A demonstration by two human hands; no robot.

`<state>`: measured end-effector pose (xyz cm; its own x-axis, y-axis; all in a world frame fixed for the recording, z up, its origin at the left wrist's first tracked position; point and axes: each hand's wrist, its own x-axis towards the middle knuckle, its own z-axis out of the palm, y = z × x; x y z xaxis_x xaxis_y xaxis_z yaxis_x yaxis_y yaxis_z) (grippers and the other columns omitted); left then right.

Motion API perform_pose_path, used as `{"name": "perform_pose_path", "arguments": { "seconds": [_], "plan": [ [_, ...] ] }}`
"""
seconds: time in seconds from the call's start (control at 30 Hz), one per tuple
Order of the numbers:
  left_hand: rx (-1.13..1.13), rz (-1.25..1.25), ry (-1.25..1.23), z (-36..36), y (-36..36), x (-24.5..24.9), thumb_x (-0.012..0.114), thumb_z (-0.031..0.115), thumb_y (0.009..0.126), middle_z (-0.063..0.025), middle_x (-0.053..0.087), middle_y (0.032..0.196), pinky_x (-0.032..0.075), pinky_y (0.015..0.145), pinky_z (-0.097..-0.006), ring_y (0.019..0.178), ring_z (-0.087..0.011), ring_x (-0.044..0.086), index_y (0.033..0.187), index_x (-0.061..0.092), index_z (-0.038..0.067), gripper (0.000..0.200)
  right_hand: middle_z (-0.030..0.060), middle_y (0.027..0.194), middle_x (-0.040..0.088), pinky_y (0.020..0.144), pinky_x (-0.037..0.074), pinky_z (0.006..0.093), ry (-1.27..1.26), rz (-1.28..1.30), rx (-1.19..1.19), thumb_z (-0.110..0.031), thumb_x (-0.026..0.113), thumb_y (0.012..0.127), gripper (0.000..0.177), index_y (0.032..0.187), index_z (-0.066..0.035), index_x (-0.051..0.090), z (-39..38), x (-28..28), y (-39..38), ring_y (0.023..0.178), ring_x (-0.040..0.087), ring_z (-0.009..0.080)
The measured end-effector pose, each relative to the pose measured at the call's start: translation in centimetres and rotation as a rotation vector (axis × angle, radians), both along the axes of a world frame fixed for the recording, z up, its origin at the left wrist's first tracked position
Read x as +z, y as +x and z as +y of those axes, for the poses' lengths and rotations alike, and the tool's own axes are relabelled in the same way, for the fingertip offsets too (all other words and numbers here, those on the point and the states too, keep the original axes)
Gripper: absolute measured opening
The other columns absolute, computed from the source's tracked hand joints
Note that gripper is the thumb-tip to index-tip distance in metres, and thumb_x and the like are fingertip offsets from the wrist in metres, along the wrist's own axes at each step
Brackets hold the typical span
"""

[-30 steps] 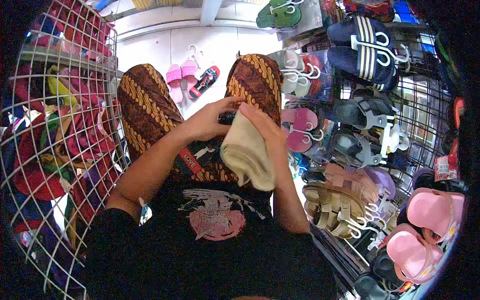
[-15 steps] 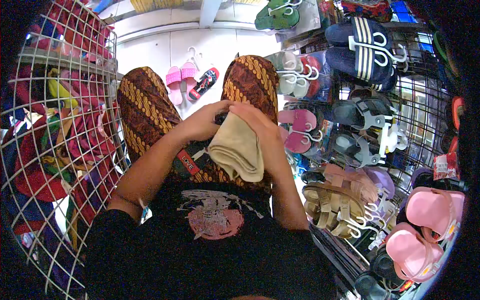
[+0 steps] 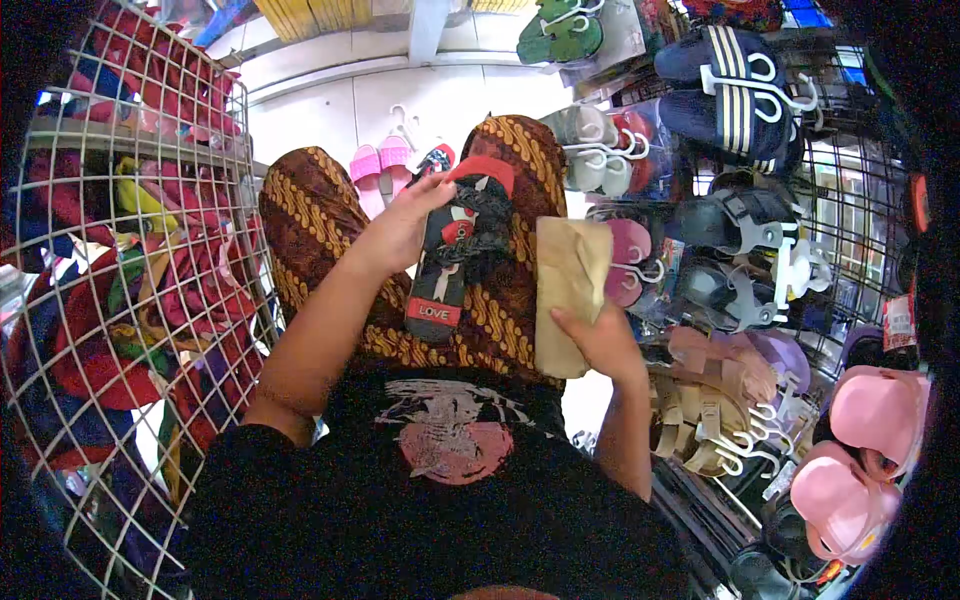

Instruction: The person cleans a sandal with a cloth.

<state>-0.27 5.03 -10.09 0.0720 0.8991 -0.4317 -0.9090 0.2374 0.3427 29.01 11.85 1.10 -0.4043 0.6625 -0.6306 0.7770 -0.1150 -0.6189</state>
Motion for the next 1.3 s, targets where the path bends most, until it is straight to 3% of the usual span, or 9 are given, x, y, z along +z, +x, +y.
{"name": "perform_pose_path", "arguments": {
  "seconds": [0.23,0.37,0.53,0.6,0.63,0.83,1.03,1.13,1.3],
  "plan": [
    [-0.004,0.063,-0.040,-0.7,0.0,1.0,0.052,0.030,0.100,-0.0148,0.066,0.123,0.055,0.093,-0.0465,0.109,-0.0270,0.066,0.132,0.054,0.002,0.042,0.0117,0.098,0.072,0.079,0.054,0.0347,0.223,0.068,-0.233,-0.028,0.073,0.088,0.040,0.112,0.003,0.065,-0.3,-3.4,-1.5,0.085,0.068,0.0189],
    [-0.182,-0.368,0.385,-2.2,0.0,2.3,0.048,0.033,0.102,-0.0159,0.064,0.125,0.052,0.098,-0.0485,0.111,-0.0301,0.065,0.132,0.053,0.001,0.045,0.0133,0.095,0.072,0.078,0.054,0.0353,0.419,-0.024,-0.196,-0.032,0.072,0.089,0.042,0.110,0.004,0.067,-0.4,-8.1,-1.9,0.084,0.069,0.0200],
    [-0.232,-0.457,0.401,-2.7,0.1,2.9,0.042,0.050,0.099,-0.0199,0.065,0.123,0.050,0.099,-0.0489,0.109,-0.0342,0.065,0.133,0.052,-0.003,0.063,0.0226,0.095,0.072,0.082,0.054,0.0436,0.375,0.002,-0.214,-0.056,0.069,0.085,0.062,0.106,0.003,0.068,0.5,-5.2,-5.6,0.090,0.070,0.0378],
    [-0.179,-0.473,0.386,-2.4,-0.1,3.4,0.042,0.053,0.098,-0.0212,0.064,0.123,0.050,0.098,-0.0501,0.108,-0.0352,0.065,0.133,0.052,-0.003,0.067,0.0219,0.092,0.073,0.080,0.054,0.0444,0.394,-0.015,-0.189,-0.056,0.069,0.084,0.062,0.104,0.003,0.069,1.1,-3.6,-6.8,0.087,0.071,0.0377],
    [-0.049,-0.243,0.137,-2.1,-0.2,2.2,0.043,0.053,0.097,-0.0205,0.065,0.122,0.050,0.098,-0.0510,0.107,-0.0360,0.065,0.133,0.053,-0.001,0.066,0.0223,0.095,0.072,0.080,0.054,0.0442,0.322,0.027,-0.243,-0.056,0.070,0.083,0.063,0.104,0.003,0.069,1.5,-4.2,-6.8,0.089,0.071,0.0373],
    [0.304,-0.223,0.192,-0.6,-1.3,1.9,0.039,0.058,0.095,-0.0183,0.065,0.123,0.051,0.095,-0.0507,0.108,-0.0353,0.064,0.130,0.056,0.004,0.066,0.0218,0.096,0.073,0.082,0.054,0.0430,0.355,0.013,-0.226,-0.057,0.070,0.083,0.064,0.106,0.003,0.069,3.8,-7.4,-6.2,0.092,0.071,0.0362],
    [0.431,-0.222,0.189,0.1,-0.7,1.2,0.042,0.075,0.087,-0.0177,0.066,0.115,0.054,0.089,-0.0479,0.100,-0.0333,0.065,0.125,0.059,0.004,0.082,0.0195,0.099,0.072,0.082,0.054,0.0399,0.228,0.133,-0.216,-0.046,0.071,0.087,0.055,0.111,0.003,0.067,4.5,-6.9,-5.1,0.093,0.071,0.0318],
    [0.467,-0.314,0.093,0.3,0.0,3.3,0.042,0.078,0.086,-0.0166,0.066,0.110,0.055,0.085,-0.0485,0.094,-0.0327,0.066,0.123,0.058,0.004,0.084,0.0100,0.109,0.070,0.081,0.054,0.0328,0.002,0.523,-0.289,-0.026,0.070,0.092,0.042,0.123,0.001,0.061,4.0,-5.7,-3.5,0.097,0.067,0.0186],
    [0.415,-0.139,0.159,-0.2,-0.1,1.7,0.039,0.076,0.089,-0.0172,0.066,0.111,0.055,0.084,-0.0477,0.095,-0.0333,0.066,0.124,0.058,0.004,0.082,0.0130,0.122,0.063,0.091,0.052,0.0378,0.148,0.480,-0.145,-0.003,0.069,0.087,0.066,0.144,-0.003,0.036,1.1,-0.1,-1.4,0.105,0.065,0.0254]
  ]
}}
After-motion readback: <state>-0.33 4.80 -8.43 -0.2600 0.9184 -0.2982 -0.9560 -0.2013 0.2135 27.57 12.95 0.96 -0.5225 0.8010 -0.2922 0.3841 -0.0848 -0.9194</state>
